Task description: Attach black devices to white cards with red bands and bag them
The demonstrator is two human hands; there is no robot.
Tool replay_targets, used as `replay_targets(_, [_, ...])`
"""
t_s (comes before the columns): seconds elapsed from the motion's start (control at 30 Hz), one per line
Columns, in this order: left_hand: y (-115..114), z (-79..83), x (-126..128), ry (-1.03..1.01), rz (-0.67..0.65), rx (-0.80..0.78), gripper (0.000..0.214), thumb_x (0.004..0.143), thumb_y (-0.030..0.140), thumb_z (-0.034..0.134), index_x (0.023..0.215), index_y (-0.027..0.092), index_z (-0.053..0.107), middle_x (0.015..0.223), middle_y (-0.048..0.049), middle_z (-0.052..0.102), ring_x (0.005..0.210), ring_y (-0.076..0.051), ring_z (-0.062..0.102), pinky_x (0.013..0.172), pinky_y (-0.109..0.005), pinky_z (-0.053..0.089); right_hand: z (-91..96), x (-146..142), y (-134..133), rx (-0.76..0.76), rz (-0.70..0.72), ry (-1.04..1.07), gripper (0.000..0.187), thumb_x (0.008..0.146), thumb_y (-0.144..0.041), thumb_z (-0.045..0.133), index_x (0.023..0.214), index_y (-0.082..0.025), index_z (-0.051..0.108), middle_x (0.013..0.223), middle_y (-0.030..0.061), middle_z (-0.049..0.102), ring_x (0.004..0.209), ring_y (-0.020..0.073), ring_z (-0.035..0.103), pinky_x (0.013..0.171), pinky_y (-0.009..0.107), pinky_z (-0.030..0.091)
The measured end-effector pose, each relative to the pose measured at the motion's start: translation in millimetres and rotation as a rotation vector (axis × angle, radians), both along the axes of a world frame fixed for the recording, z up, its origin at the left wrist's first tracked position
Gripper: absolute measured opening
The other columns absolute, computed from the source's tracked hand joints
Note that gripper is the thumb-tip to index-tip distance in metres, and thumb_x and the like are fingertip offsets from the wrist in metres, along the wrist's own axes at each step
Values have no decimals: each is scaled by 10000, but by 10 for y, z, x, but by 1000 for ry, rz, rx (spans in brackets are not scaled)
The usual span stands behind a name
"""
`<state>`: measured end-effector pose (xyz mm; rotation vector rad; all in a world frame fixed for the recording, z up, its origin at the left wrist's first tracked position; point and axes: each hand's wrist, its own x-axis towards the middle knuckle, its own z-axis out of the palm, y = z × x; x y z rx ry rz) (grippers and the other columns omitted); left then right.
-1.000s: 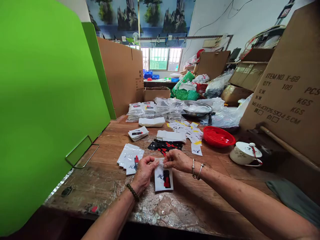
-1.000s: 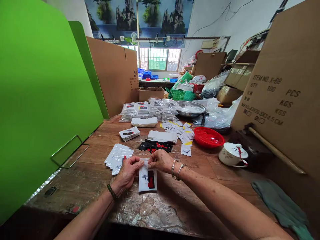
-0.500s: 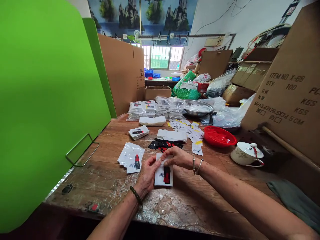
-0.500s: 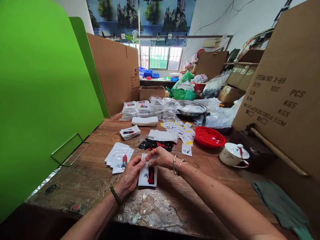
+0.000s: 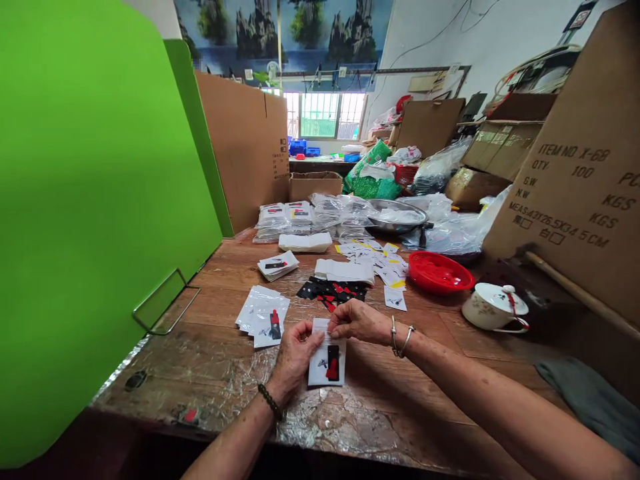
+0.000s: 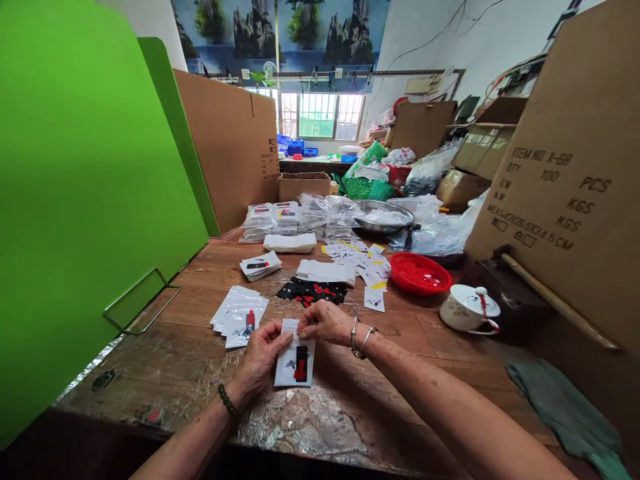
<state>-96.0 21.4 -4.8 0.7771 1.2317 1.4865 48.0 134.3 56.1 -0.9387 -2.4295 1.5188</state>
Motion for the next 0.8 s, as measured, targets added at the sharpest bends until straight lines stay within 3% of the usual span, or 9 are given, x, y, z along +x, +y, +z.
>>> replay_targets(0.3, [-138, 60, 14, 301, 100, -3, 205, 698, 342, 671, 628, 160, 606, 598, 17, 538, 577, -114, 438, 527, -223, 343, -217, -25, -284, 195, -97, 167, 124, 675, -160, 597, 741, -196, 498, 669, -32, 528, 629, 123, 459, 570, 235, 358])
replay_targets(0.43, [-232, 78, -64, 348, 116, -16, 200, 718, 359, 646, 681, 163, 645, 625, 0, 583, 586, -132, 466, 542, -241, 353, -336, -88, -360, 175, -76, 229, 130, 709, -166, 567, 815, -209, 506, 732, -15, 570, 675, 144, 501, 619, 258, 398])
replay_targets(0.57, [-209, 182, -436, 514, 194, -69, 233, 749, 397, 614, 729, 171, 666, 668, -25, 623, 602, -161, 512, 569, -270, 387, -444, -433, -273, -6, -86, 281, 181, 711, -172, 583, 876, -206, 515, 793, -9, 605, 731, 152, 553, 650, 259, 432])
replay_targets(0.67, [-139, 272, -888, 848, 425, -88, 253, 755, 351, 610, 929, 182, 681, 902, -76, 686, 749, -207, 576, 707, -319, 432, -494, -811, -138, -44, -106, 291, 180, 699, -162, 585, 861, -197, 516, 808, -8, 596, 753, 156, 565, 682, 272, 452])
replay_targets(0.73, [-110, 275, -1173, 1093, 488, -117, 339, 751, 335, 625, 1053, 181, 650, 1071, -113, 674, 982, -265, 575, 879, -373, 403, -526, -1017, -77, 26, -142, 248, 207, 699, -156, 585, 897, -190, 534, 839, 6, 594, 781, 170, 575, 734, 304, 467])
replay_targets(0.8, [-101, 224, -1371, 1198, 442, -235, 433, 762, 383, 627, 1137, 167, 608, 1116, -140, 662, 1073, -296, 555, 942, -405, 370, -576, -1147, -81, 192, -194, 217, 310, 678, -150, 613, 981, -180, 560, 959, 45, 583, 890, 203, 577, 840, 356, 462])
